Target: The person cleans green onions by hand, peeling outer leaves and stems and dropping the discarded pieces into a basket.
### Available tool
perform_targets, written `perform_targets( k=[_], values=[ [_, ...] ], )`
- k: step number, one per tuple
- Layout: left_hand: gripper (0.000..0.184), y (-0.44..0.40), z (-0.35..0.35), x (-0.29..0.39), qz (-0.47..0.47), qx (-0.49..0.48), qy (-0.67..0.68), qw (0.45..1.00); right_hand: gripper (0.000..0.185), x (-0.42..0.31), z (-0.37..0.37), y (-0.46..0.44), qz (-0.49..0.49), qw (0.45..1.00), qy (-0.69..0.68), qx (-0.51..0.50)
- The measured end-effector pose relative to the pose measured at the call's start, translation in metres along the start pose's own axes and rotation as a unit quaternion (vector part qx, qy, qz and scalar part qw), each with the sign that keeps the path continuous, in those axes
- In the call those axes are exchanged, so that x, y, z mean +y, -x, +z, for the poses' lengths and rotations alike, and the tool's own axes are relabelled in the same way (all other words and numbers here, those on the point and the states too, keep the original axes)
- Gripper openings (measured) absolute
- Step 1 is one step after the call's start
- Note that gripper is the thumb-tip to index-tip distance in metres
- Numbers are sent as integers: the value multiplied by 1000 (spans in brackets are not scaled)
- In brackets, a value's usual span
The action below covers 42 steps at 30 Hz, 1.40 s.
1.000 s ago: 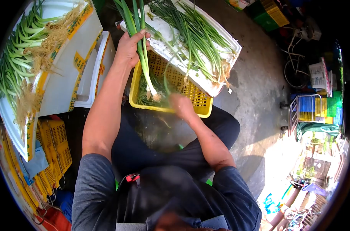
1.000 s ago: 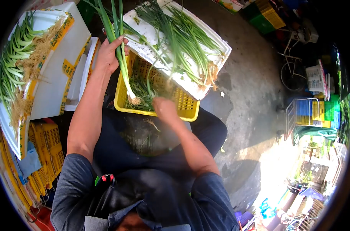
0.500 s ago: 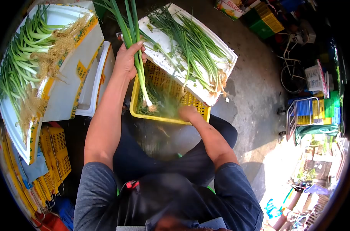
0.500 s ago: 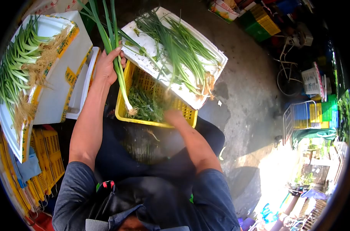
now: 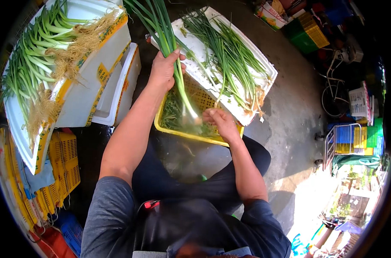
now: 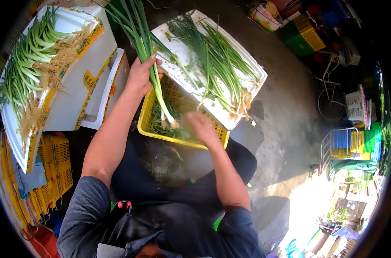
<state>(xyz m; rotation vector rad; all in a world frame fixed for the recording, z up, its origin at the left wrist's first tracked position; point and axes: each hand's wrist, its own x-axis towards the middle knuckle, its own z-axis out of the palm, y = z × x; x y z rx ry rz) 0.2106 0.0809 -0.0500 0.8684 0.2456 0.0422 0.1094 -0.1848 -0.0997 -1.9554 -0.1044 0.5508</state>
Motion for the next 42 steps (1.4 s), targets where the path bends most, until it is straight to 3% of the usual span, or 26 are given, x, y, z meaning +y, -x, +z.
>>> perform_targets(
  k=[2,5,8,9,10,11,12,15,18,19,27,28,33,36,37,40,42],
  values=[
    [22,3,7,-10,-8,19,-25,999,41,-41,22,3,-5,992,-117,48],
    [23,5,13,-20,-43,29,2,999,46,-56,49,-24,-48,992,-118,19],
    [27,3,11,-15,-60,-6,32,998,35,-84,48,-30,44,996,-47,-55],
    [31,-4,6,-18,-41,-28,30,998,26,-94,45,-32,45,999,14,-9],
    [35,-10,1,-22,-24,-51,29,998,25,-66,37,-53,-27,999,9,28],
    [51,-12,-6,-19,-67,-63,15,996,26,-55,25,-70,-75,994,51,58],
    [56,-12,-7,-18,-88,-40,-18,995,28,-54,11,-86,-123,984,91,89],
    [67,-2,3,-23,-109,33,-112,987,31,-55,-22,-125,-161,923,312,159],
    [65,1,0,-18,-141,-60,-123,981,28,-23,-32,-154,-130,871,451,146],
    [56,4,3,-18,-135,-45,-128,981,25,-17,-28,-156,-85,861,477,158],
    [41,5,5,-12,-119,-61,-164,977,24,-8,-21,-162,-57,856,478,190],
    [39,5,4,-13,-124,-68,-165,976,33,-8,-22,-161,-42,873,443,198],
    [39,5,4,-11,-117,-82,-173,974,33,-17,-32,-123,-251,823,383,336],
    [39,5,6,-15,-120,-91,-187,971,26,-2,-55,-114,-106,845,405,332],
    [39,5,7,-16,-119,-99,-194,969,24,4,-60,-115,-20,859,430,277],
    [36,5,10,-22,-133,-102,-203,965,22,13,-61,-114,-2,825,496,271],
    [34,7,9,-24,-133,-104,-212,963,27,17,-65,-114,-2,838,460,293]
  ],
)
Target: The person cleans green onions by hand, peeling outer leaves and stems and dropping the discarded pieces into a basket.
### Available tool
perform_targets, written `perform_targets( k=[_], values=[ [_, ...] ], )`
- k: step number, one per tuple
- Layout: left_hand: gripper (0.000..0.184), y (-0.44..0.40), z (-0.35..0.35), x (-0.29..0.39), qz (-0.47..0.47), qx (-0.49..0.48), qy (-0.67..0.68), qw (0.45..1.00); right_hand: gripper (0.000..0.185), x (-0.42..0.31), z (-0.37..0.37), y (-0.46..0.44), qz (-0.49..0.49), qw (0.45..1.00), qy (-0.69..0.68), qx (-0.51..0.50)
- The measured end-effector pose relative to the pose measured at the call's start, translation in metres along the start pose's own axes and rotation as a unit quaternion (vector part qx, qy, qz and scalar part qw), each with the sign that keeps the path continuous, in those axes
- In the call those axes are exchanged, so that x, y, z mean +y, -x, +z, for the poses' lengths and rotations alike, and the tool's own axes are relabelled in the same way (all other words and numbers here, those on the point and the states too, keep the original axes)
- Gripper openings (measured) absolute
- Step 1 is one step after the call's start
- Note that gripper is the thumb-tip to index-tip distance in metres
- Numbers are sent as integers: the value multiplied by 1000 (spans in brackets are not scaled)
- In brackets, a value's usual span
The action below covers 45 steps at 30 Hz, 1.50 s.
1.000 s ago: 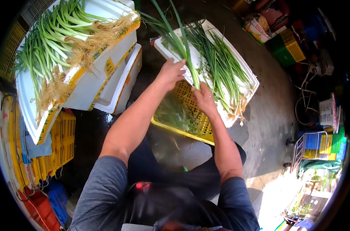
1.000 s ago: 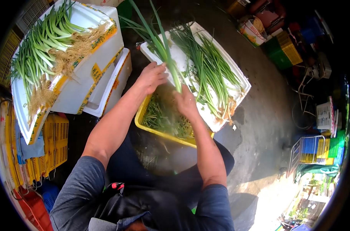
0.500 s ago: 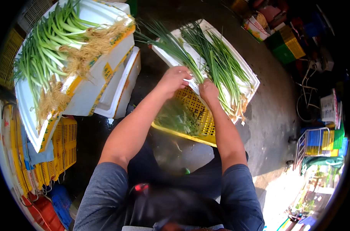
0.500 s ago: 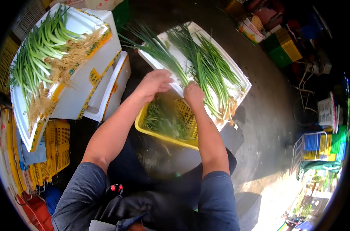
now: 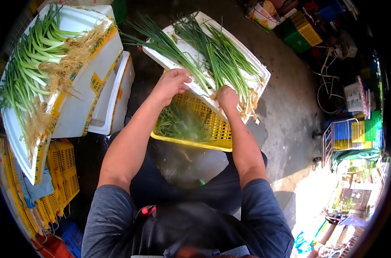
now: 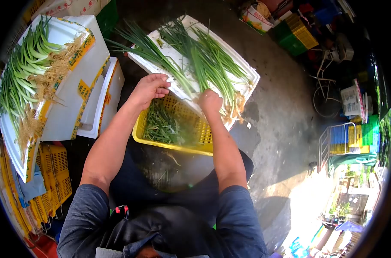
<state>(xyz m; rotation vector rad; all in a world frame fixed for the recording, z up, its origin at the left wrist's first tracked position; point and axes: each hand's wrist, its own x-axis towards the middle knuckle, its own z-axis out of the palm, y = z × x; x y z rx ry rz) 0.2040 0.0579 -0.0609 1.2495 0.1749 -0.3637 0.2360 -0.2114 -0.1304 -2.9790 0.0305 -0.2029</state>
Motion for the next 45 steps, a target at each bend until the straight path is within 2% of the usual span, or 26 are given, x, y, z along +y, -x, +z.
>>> perform_targets(
  k=[2,6,7,10,11,14,16,18,19,20,23,25,26,28,30,32,34,37,40,44,45],
  values=[
    [34,3,1,1,-1,-2,-3,1000,31,9,1,-3,37,996,-79,23],
    [35,1,6,0,-3,-20,-14,1000,30,4,-16,8,46,994,-98,-20],
    [35,2,8,1,-4,-21,-11,1000,37,5,-13,10,23,995,-98,-22],
    [35,5,4,0,0,-21,-7,1000,47,-14,-26,30,50,995,-50,-72],
    [35,5,2,0,3,-22,-5,1000,54,-17,-27,33,55,991,-19,-116],
    [35,5,-4,2,6,-13,-1,1000,52,-6,-18,37,67,993,-58,-80],
    [35,5,-4,0,2,-15,3,1000,48,8,-19,33,85,985,-151,-19],
    [34,4,-3,1,2,-17,5,1000,46,26,-27,31,70,986,-145,46],
    [34,4,-2,1,4,-20,5,1000,41,27,-42,36,76,975,-199,63],
    [34,5,0,1,4,-24,5,1000,37,36,-47,37,89,974,-204,35],
    [34,8,6,1,2,-28,-4,1000,33,60,-54,58,93,958,-261,70],
    [34,6,9,-3,-5,-32,-17,999,32,64,-63,75,115,937,-307,119],
    [34,4,11,-5,-8,-34,-24,999,31,63,-65,85,147,900,-404,74],
    [34,4,19,-14,-14,-52,-28,998,28,47,-64,105,202,787,-582,-20],
    [34,7,27,-23,-26,-68,-39,997,15,19,-64,124,190,747,-637,-4],
    [35,13,40,-29,-45,-87,-57,994,17,-12,-68,142,202,716,-668,-23],
    [33,21,51,-35,-35,-93,-37,994,18,-31,-57,157,174,698,-692,-62],
    [27,26,57,-43,-6,-111,24,993,18,-56,-52,171,207,695,-679,-117],
    [25,25,50,-44,9,-102,-19,995,20,-66,-45,176,167,743,-639,-110],
    [22,25,49,-45,-24,-108,48,993,23,-63,-58,155,148,783,-599,-83],
    [22,26,49,-45,-39,-115,58,991,24,-59,-66,143,172,742,-642,-86]
  ],
)
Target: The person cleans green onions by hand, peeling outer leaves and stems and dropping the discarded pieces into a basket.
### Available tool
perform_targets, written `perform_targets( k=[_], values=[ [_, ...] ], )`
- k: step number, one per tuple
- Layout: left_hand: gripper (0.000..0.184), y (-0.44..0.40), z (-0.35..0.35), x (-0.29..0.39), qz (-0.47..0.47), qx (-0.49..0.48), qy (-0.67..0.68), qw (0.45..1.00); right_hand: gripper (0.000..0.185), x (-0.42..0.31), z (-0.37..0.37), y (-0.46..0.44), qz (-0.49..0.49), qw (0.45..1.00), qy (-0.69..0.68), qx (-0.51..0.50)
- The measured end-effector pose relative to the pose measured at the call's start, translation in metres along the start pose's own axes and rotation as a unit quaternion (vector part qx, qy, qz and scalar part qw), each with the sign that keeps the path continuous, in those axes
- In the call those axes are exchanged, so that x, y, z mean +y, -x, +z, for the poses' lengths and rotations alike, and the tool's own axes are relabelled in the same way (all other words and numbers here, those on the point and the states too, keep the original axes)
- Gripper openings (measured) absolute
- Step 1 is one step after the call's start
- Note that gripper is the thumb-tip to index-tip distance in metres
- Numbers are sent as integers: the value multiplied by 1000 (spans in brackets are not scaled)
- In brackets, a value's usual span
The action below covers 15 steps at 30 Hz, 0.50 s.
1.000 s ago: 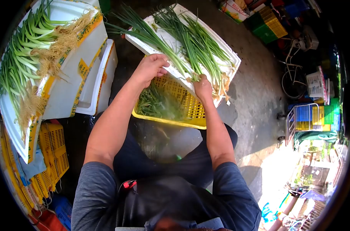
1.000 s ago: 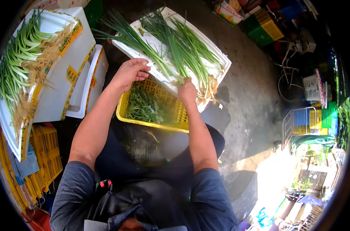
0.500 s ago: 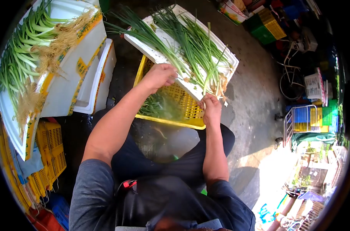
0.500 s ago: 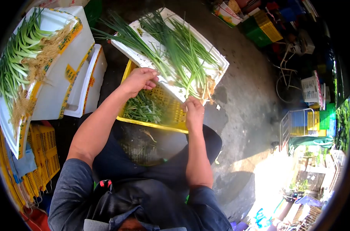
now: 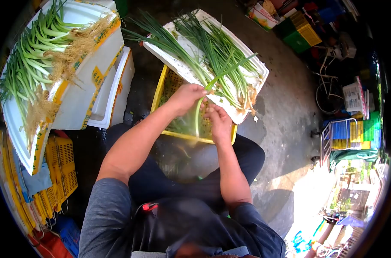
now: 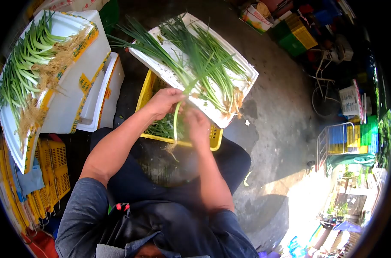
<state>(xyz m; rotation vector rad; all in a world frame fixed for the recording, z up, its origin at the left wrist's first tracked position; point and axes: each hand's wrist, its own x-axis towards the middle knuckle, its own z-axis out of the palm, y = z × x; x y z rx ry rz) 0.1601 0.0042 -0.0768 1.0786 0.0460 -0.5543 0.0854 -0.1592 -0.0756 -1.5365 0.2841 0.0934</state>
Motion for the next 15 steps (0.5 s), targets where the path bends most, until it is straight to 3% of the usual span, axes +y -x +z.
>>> perform_targets(
  k=[5,9,13,15],
  values=[
    [19,2,2,-2,-57,-44,6,997,25,-42,-18,-48,-69,997,2,28],
    [17,3,3,-2,-72,-48,5,996,17,-43,-25,-67,-14,998,-56,-38],
    [18,0,-2,-1,-64,-57,-3,996,13,-37,-27,-67,-47,995,-52,-77],
    [19,-1,-1,-1,-63,-47,-4,997,13,-38,-24,-63,-89,995,19,-37]
  ],
)
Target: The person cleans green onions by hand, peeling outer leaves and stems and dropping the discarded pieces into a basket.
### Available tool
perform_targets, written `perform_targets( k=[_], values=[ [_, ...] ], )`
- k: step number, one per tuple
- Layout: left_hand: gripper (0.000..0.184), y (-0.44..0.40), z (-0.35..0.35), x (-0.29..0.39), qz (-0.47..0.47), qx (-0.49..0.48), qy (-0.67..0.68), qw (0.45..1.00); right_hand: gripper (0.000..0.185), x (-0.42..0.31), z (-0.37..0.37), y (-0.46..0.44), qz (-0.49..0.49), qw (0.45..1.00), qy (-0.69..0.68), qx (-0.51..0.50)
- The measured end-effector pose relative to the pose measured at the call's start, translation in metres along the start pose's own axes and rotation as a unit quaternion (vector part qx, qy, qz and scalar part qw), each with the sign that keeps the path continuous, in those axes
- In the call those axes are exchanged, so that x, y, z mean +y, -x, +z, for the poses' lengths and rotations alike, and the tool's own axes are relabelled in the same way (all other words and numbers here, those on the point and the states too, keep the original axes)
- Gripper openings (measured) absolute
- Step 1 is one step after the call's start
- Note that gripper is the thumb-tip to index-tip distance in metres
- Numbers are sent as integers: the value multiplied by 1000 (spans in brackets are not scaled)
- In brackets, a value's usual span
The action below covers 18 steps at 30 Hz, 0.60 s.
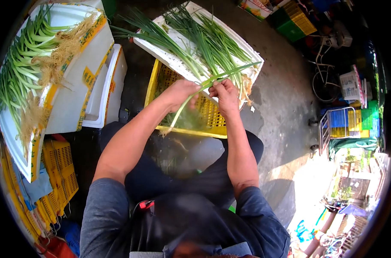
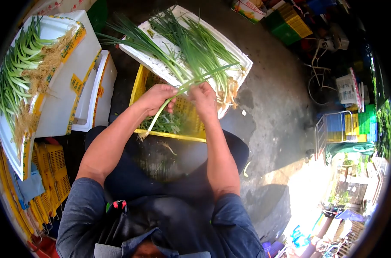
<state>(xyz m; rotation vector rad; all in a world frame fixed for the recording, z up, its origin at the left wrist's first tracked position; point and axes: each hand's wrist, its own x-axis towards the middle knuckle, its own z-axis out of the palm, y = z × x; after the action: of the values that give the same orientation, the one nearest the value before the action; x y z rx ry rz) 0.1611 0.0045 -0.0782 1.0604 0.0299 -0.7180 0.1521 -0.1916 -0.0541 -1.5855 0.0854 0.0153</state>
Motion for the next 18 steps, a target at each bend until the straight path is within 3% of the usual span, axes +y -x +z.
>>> perform_targets(
  k=[5,8,11,15,16,18],
  values=[
    [19,2,2,6,13,49,-3,999,13,0,14,13,-81,986,137,42],
    [20,5,-2,10,10,31,-13,999,14,-6,16,16,-194,946,252,66],
    [20,2,-9,13,13,13,-63,998,15,-2,5,15,-291,875,385,26],
    [17,2,-35,21,9,-11,-133,991,18,-13,-9,20,-90,974,205,30],
    [17,7,-37,27,3,-13,-142,990,17,-10,-21,17,-108,972,201,62],
    [18,12,-41,36,52,66,-62,995,18,-6,-38,28,-111,934,339,9]
  ],
)
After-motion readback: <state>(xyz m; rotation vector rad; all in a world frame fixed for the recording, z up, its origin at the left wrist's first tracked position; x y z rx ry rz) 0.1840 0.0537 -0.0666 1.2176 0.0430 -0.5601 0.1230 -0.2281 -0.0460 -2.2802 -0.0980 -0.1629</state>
